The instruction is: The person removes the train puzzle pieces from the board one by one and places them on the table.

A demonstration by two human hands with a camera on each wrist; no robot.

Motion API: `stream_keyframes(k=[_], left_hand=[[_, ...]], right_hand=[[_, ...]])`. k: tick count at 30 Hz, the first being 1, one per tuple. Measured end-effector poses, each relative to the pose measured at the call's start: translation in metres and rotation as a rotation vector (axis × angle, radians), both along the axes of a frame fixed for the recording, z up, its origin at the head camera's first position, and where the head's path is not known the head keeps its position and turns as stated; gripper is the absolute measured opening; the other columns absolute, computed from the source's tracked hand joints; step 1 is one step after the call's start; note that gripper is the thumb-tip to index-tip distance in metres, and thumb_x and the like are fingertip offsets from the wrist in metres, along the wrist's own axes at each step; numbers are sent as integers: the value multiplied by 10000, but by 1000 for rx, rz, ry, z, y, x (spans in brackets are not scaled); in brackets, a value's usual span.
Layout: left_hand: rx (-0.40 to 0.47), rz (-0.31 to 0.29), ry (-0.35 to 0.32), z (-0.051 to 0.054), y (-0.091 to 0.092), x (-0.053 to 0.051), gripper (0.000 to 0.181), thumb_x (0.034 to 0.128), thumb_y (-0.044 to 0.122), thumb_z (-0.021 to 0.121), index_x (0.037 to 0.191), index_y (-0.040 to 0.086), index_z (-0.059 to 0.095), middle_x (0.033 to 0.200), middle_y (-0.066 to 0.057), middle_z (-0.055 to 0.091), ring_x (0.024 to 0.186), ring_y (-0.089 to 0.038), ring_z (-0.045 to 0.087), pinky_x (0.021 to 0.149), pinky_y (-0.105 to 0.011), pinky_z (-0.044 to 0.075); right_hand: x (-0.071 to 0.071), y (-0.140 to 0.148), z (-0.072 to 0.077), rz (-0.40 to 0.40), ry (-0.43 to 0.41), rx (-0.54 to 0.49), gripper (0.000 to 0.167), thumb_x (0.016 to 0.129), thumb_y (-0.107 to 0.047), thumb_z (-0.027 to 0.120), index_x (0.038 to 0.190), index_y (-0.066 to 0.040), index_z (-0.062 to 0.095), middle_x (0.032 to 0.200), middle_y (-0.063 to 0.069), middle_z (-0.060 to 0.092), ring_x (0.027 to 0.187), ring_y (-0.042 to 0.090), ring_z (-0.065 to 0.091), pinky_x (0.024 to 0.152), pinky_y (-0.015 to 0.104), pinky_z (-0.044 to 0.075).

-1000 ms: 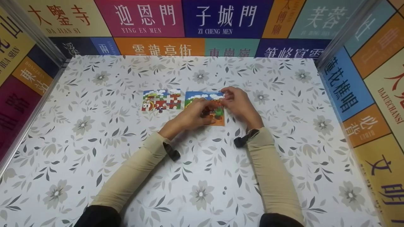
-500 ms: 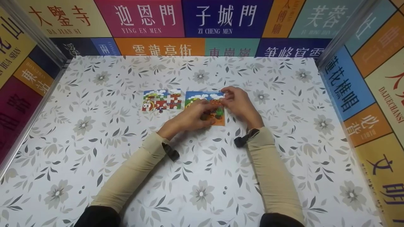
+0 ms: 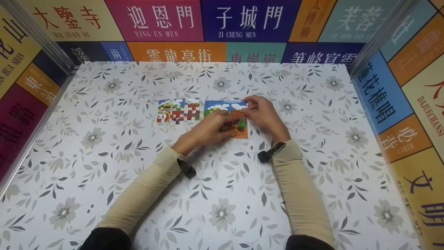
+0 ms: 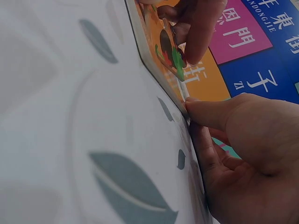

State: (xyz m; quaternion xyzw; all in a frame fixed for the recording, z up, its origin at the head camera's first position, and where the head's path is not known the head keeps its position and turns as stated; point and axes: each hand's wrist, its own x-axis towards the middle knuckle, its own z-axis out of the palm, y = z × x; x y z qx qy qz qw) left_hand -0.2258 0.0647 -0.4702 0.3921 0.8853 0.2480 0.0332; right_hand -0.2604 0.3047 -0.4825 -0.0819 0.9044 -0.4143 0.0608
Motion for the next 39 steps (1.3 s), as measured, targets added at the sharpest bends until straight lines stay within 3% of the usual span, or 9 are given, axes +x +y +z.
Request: stream_keyframes(k=[4, 10, 17, 23, 30, 39], left_hand=[[24, -1, 42, 0, -1, -1, 516, 1017, 327, 779, 1485, 138, 672, 1339, -35, 755, 1213, -258, 677, 1107, -387, 501], [59, -6, 49, 3, -6, -2, 427, 1021, 279, 773, 1423, 147, 715, 1372, -10, 757, 1222, -228, 688, 1101, -370, 507], [118, 8, 22, 4, -17, -4, 433, 1029, 310, 767, 1433, 163, 718, 1278, -5, 798, 1144, -220, 707, 1065, -386, 521], [123, 59, 0, 4, -29, -4, 387, 1037, 323, 757, 1396, 181, 747, 1239, -19, 799, 1120, -225, 685, 964, -385, 544], [152, 90, 11, 3, -45, -3, 402, 1026, 304, 774, 1391, 140, 743, 1323, -23, 777, 1248, -223, 669, 1097, -384, 520], [179, 138, 27, 5, -68, -3, 395, 1023, 303, 779, 1387, 151, 747, 1302, -19, 785, 1223, -225, 702, 1100, -400, 524]], right_hand=[[1, 0, 1, -2, -4, -2, 427, 1057, -194, 718, 1464, -91, 643, 1270, 201, 696, 1172, 342, 716, 949, 211, 527], [0, 0, 2, -2, -15, 4, 442, 1053, -217, 731, 1469, -96, 644, 1266, 194, 706, 1171, 319, 713, 957, 217, 536], [1, 0, 2, -4, -25, 8, 442, 1056, -208, 723, 1479, -111, 637, 1262, 178, 699, 1181, 315, 712, 1067, 433, 551], [0, 1, 1, 1, -37, 5, 449, 1061, -215, 715, 1489, -114, 624, 1273, 170, 684, 1197, 318, 693, 1093, 478, 544], [1, 0, 1, 6, -53, -7, 464, 1060, -212, 715, 1498, -98, 613, 1298, 179, 669, 1222, 319, 671, 1116, 481, 532], [1, 3, 0, 19, -34, -11, 453, 1071, -224, 701, 1495, -91, 614, 1319, 204, 664, 1236, 358, 679, 1122, 510, 522]])
